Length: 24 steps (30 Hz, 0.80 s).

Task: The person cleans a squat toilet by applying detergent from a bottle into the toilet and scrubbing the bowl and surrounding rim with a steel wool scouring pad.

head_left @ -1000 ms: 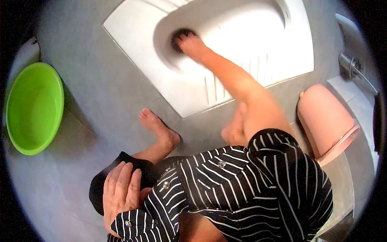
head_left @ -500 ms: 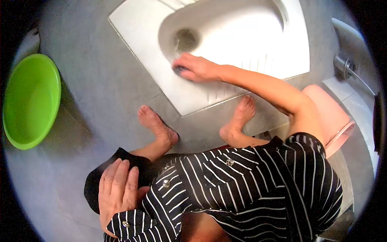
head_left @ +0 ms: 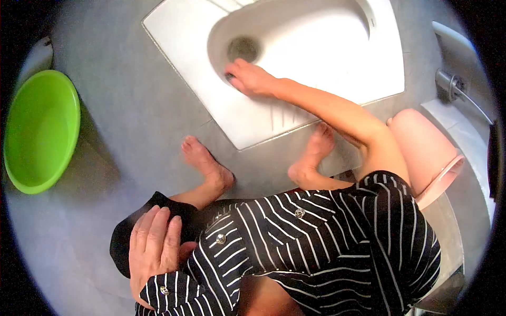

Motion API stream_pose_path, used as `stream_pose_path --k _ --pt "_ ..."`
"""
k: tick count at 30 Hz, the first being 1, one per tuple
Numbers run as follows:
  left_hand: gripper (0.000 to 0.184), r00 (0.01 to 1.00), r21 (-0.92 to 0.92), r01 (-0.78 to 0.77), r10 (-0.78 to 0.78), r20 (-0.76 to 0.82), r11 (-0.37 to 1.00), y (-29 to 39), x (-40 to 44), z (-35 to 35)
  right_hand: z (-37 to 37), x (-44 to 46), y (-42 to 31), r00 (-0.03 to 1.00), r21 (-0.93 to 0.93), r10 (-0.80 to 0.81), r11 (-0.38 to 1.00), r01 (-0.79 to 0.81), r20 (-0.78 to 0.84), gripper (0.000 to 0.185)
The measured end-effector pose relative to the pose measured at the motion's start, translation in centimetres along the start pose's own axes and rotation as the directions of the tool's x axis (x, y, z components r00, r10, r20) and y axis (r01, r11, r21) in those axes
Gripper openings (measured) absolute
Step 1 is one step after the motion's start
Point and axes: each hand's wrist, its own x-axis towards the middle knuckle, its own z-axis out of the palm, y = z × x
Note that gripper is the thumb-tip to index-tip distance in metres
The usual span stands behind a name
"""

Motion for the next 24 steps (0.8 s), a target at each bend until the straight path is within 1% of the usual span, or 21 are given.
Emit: stream_pose_path --k 2,3,6,7,8,9,10,11,12,14,15,17,18,19,20,21,24 --pt "0.05 1.0 -0.009 0.001 -0.001 -0.012 1.0 -0.3 -0.2 0.4 -1.8 -2.5 -1.0 0.993 -0.02 -0.042 0.999 0.044 0.108 0.028" --pt "0.05 1.0 -0.013 0.0 0.0 -0.001 1.0 -0.3 -0.1 0.1 -1.7 -3.1 -1.3 0.994 0.021 -0.091 0.996 0.09 0.053 0.028" --pt "0.05 1.0 -0.004 -0.013 0.013 0.007 1.0 0.3 0.1 -0.5 0.4 -1.8 -2.6 0.997 0.03 0.007 1.0 -0.004 -0.081 0.03" --pt "0.049 1.0 0.001 -0.018 0.018 0.013 1.0 0.4 0.2 -0.7 1.4 -0.1 -2.7 0.983 0.067 0.115 0.992 -0.106 -0.145 0.033" --pt "0.049 0.999 0.006 -0.019 0.018 0.026 1.0 0.5 0.3 -0.9 1.7 2.0 -3.2 0.948 0.096 0.136 0.989 -0.113 -0.287 0.033" --pt "0.049 0.999 0.01 -0.023 0.022 0.043 1.0 0.5 0.7 -1.0 1.5 4.2 -3.5 0.891 0.126 0.163 0.985 -0.12 -0.423 0.034" --pt "0.049 0.998 0.012 -0.027 0.026 0.057 1.0 0.7 0.8 -1.0 1.3 6.8 -3.0 0.802 0.23 0.281 0.956 -0.184 -0.527 0.036" --pt "0.049 0.998 0.007 -0.019 0.019 0.056 1.0 0.9 0.9 -0.9 1.0 8.5 -2.1 0.691 0.336 0.396 0.914 -0.23 -0.605 0.037" --pt "0.049 0.998 0.005 -0.024 0.023 0.056 1.0 0.9 0.7 -0.8 0.5 9.0 -1.3 0.645 0.446 0.471 0.868 -0.217 -0.602 0.037" --pt "0.049 0.999 0.004 -0.024 0.024 0.041 1.0 0.7 0.5 -0.6 -0.6 9.8 -0.4 0.561 0.64 0.601 0.753 -0.156 -0.569 0.037" --pt "0.049 0.999 0.004 -0.023 0.023 0.038 1.0 0.6 0.5 -0.6 -1.4 8.9 -1.5 0.666 0.676 0.613 0.704 -0.217 -0.424 0.035" --pt "0.05 0.999 -0.001 -0.023 0.023 0.033 1.0 0.4 0.4 -0.5 1.8 6.9 -2.1 0.768 0.438 0.364 0.891 -0.122 -0.527 0.035" --pt "0.05 0.999 -0.007 -0.023 0.023 0.033 1.0 0.3 0.3 -0.4 3.1 6.1 -1.9 0.804 0.302 0.229 0.951 -0.065 -0.548 0.035" --pt "0.05 0.999 -0.012 -0.021 0.022 0.031 1.0 0.2 0.1 -0.2 2.9 4.9 -1.2 0.908 0.263 0.178 0.962 -0.079 -0.379 0.034" --pt "0.05 1.0 -0.01 -0.016 0.017 0.023 1.0 0.2 0.1 -0.2 1.9 3.3 0.0 0.973 0.222 0.121 0.972 -0.077 -0.194 0.033" --pt "0.05 1.0 -0.007 -0.015 0.016 0.017 1.0 0.1 0.1 -0.3 0.9 2.7 0.2 0.998 0.182 0.068 0.981 -0.067 0.0 0.032" --pt "0.05 1.0 -0.005 -0.023 0.023 0.013 1.0 0.3 -0.1 -0.2 -0.7 3.7 -0.1 0.957 0.297 0.226 0.915 -0.273 0.184 0.032"
